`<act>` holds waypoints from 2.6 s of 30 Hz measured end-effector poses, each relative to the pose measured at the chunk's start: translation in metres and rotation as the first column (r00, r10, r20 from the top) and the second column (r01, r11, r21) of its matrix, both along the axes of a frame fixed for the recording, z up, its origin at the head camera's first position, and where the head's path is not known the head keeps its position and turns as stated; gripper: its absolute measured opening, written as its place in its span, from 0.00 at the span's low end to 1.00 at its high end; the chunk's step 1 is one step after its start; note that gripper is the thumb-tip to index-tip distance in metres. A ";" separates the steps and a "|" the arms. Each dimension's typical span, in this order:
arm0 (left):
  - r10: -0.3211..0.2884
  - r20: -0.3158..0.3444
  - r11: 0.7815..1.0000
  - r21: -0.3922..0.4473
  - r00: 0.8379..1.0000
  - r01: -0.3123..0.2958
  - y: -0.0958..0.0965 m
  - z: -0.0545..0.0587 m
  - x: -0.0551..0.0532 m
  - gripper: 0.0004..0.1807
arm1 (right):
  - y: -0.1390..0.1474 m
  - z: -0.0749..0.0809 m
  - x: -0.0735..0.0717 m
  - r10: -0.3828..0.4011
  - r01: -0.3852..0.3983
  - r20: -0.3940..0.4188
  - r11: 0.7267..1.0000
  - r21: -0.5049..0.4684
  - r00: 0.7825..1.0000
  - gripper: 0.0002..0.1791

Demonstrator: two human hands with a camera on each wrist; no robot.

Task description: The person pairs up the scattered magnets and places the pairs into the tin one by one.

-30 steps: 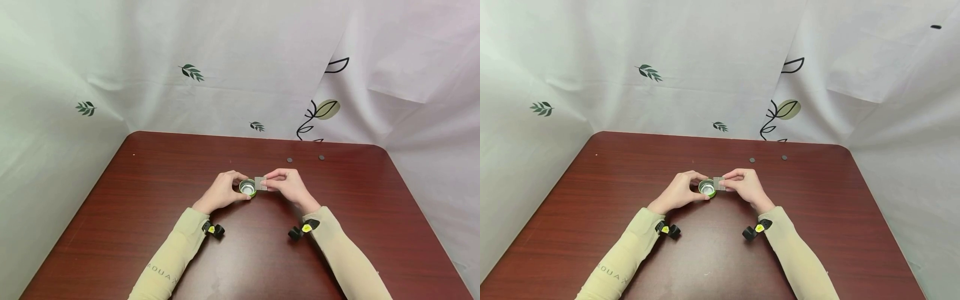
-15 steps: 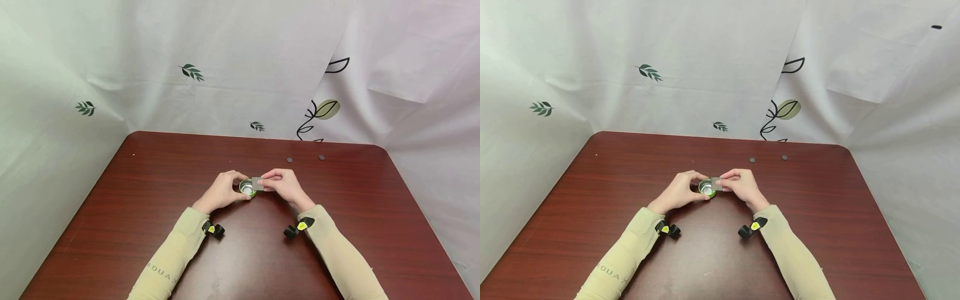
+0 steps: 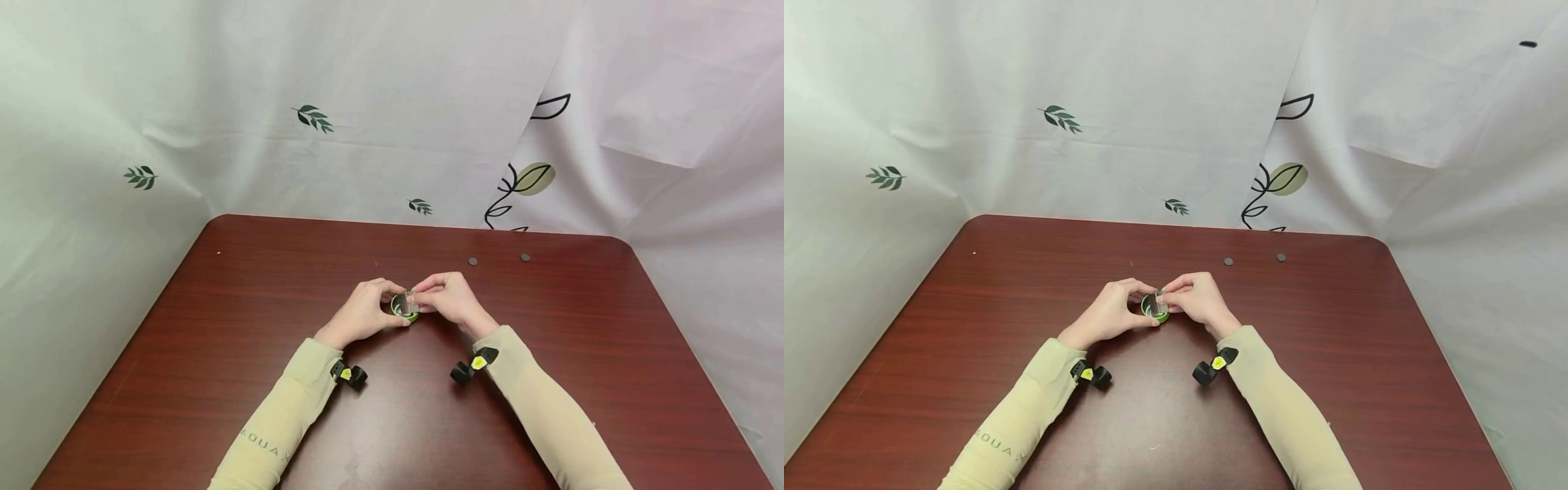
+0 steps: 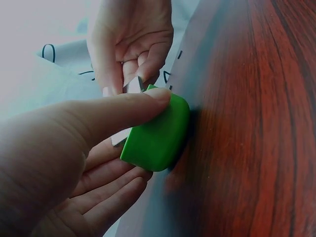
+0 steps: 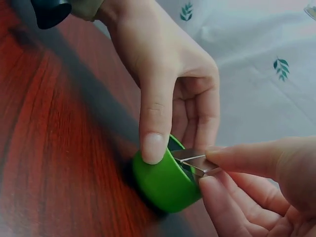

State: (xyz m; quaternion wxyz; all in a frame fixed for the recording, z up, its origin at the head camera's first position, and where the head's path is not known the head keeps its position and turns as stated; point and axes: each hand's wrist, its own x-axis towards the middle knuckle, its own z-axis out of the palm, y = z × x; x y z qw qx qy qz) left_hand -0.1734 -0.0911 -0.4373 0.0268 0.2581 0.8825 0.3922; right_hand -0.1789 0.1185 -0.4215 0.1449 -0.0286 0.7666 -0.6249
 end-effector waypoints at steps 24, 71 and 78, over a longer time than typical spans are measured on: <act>-0.003 0.002 1.000 0.011 1.000 0.003 0.001 0.000 0.000 0.29 | -0.013 0.014 -0.004 0.167 -0.078 -0.157 0.886 0.457 0.973 0.06; -0.012 0.017 1.000 0.007 1.000 0.012 0.004 0.000 -0.001 0.29 | -0.001 0.001 0.008 0.228 0.080 -0.497 0.848 0.524 0.837 0.04; -0.010 0.008 1.000 0.001 1.000 0.010 0.004 -0.002 -0.001 0.29 | 0.003 0.002 0.008 0.186 0.086 -0.531 0.891 0.447 0.827 0.04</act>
